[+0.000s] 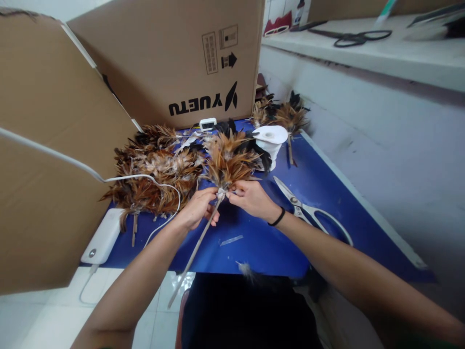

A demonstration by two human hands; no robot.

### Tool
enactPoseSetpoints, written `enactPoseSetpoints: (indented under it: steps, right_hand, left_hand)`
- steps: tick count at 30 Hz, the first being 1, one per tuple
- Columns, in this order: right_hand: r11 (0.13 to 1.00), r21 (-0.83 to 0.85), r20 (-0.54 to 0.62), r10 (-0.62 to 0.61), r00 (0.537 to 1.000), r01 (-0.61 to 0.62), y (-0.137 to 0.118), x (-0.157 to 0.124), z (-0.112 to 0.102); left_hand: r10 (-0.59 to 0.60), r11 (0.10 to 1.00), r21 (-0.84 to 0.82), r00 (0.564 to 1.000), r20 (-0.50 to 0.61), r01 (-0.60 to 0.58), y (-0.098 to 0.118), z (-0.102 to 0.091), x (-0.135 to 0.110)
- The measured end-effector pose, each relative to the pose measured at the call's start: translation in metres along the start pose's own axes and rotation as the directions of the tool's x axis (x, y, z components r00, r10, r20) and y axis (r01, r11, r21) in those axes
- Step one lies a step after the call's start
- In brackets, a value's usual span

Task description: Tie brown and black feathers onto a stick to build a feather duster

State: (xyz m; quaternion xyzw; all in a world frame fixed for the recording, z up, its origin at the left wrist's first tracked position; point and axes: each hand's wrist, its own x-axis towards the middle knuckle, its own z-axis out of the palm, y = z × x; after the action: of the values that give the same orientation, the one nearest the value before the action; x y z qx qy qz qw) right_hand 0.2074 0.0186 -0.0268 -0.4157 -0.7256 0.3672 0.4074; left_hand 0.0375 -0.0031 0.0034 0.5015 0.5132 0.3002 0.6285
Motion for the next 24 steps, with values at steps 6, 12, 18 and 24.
enactPoseSetpoints:
  steps: [6,12,18,24]
  right_hand:
    - [0.999,0.033,-0.020,-0.016,1.000,0.017,0.003,0.000,-0.001]
    - [1.000,0.029,-0.030,0.006,1.000,-0.005,0.006,0.000,-0.002]
    - [0.994,0.097,0.002,0.041,0.999,-0.041,-0.005,0.000,-0.005]
    - [0.990,0.140,0.045,0.018,0.999,-0.025,-0.013,0.000,-0.008]
  left_hand:
    - [0.072,0.997,0.036,0.997,0.040,-0.074,-0.001,-0.006,0.006]
    - [0.343,0.693,0.635,0.931,0.127,-0.342,0.004,-0.020,0.014]
    - [0.430,0.399,0.803,0.864,0.263,-0.443,0.016,-0.025,0.012]
    - [0.477,0.462,0.825,0.875,0.076,-0.324,0.008,-0.025,0.018]
